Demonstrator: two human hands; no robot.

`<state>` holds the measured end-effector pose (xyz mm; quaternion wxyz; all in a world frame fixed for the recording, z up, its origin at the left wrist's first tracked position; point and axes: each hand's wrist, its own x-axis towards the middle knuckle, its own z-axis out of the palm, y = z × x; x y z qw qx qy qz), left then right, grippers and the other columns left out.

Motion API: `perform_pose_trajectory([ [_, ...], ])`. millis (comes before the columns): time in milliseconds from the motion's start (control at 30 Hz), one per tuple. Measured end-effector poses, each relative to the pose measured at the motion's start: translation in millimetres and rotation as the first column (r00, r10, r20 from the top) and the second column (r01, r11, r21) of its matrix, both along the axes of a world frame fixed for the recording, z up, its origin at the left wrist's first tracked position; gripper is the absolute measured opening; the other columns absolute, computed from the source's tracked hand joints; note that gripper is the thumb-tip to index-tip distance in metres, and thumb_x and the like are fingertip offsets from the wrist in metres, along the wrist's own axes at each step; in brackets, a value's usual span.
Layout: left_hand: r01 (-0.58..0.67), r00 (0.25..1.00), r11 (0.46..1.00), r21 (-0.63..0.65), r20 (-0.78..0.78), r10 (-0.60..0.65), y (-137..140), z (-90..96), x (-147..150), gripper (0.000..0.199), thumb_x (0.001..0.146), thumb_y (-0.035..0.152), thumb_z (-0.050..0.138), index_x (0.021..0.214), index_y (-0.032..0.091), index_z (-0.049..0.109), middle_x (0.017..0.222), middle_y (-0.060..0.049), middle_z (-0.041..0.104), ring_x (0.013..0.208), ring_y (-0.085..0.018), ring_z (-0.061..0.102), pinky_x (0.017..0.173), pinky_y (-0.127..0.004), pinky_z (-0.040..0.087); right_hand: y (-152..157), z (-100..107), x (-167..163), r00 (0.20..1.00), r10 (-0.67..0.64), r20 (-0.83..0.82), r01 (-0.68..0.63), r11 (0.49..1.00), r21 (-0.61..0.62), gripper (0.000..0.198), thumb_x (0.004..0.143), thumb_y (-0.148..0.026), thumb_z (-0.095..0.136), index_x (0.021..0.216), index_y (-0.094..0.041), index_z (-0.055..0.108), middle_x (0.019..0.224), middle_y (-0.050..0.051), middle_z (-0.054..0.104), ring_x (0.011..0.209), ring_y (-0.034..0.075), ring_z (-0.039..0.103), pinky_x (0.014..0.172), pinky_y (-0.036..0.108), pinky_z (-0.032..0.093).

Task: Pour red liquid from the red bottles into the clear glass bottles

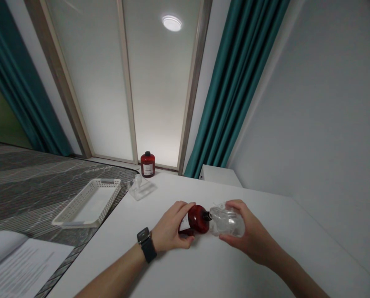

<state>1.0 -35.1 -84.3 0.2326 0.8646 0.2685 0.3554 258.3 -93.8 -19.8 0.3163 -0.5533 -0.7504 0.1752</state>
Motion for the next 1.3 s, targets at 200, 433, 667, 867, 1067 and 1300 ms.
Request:
perform_pose_trajectory([
  [200,-0.005,1.0,1.0,0.026,-0.01,0.006,0.1,-1.1,0.0,0.089,0.062,0.016,0.072,0.142,0.022,0.034,0.123,-0.012,0.05,0.11,-0.031,0.051,0.097,-0.045,0.047,2.0,0.0,2.8,0.998,0.038,0.046,-0.04,0.998,0.039,0.057,0.069,-0.023,0.072,0.119,-0.024,0.045,0.122,0.011,0.056,0.113,0.03,0.059,0.1,0.051,0.047],
  [433,-0.007,1.0,0.999,0.041,-0.018,0.008,0.4,-2.8,0.2,0.088,0.063,0.017,0.072,0.142,0.022,0.032,0.123,-0.012,0.05,0.109,-0.03,0.051,0.096,-0.045,0.048,4.6,0.4,7.0,0.987,0.103,0.122,-0.114,0.99,0.086,0.058,0.071,-0.021,0.071,0.121,-0.023,0.044,0.123,0.011,0.055,0.114,0.029,0.058,0.1,0.05,0.048],
  [667,-0.002,1.0,0.999,0.041,-0.016,0.003,0.6,-3.4,0.3,0.088,0.063,0.018,0.072,0.141,0.02,0.032,0.121,-0.012,0.051,0.106,-0.029,0.052,0.094,-0.043,0.048,5.1,4.2,8.9,0.98,0.122,0.159,-0.142,0.983,0.118,0.059,0.071,-0.02,0.071,0.124,-0.025,0.045,0.125,0.011,0.056,0.116,0.029,0.059,0.101,0.05,0.049],
  [867,-0.003,1.0,1.0,0.017,-0.029,0.003,0.7,-3.1,-0.1,0.088,0.062,0.017,0.073,0.141,0.019,0.033,0.121,-0.012,0.05,0.106,-0.028,0.051,0.094,-0.043,0.048,6.0,4.7,10.1,0.975,0.133,0.177,-0.156,0.98,0.123,0.062,0.071,-0.021,0.073,0.126,-0.024,0.044,0.125,0.012,0.056,0.116,0.03,0.059,0.102,0.051,0.048],
  [1067,0.007,1.0,1.0,0.001,-0.007,-0.007,0.0,-3.8,-0.2,0.088,0.063,0.019,0.073,0.141,0.02,0.032,0.12,-0.011,0.051,0.106,-0.028,0.052,0.094,-0.042,0.048,7.3,9.4,10.2,0.968,0.148,0.202,-0.176,0.976,0.13,0.063,0.072,-0.021,0.073,0.127,-0.024,0.044,0.126,0.012,0.056,0.118,0.03,0.058,0.102,0.051,0.048],
  [1300,0.013,0.999,1.0,-0.005,0.038,-0.013,1.2,-6.5,-0.4,0.087,0.064,0.019,0.071,0.142,0.023,0.031,0.12,-0.01,0.051,0.106,-0.027,0.052,0.094,-0.042,0.047,10.5,16.8,7.1,0.955,0.164,0.245,-0.207,0.965,0.162,0.062,0.072,-0.023,0.074,0.128,-0.023,0.045,0.127,0.014,0.058,0.118,0.03,0.058,0.103,0.052,0.048],
])
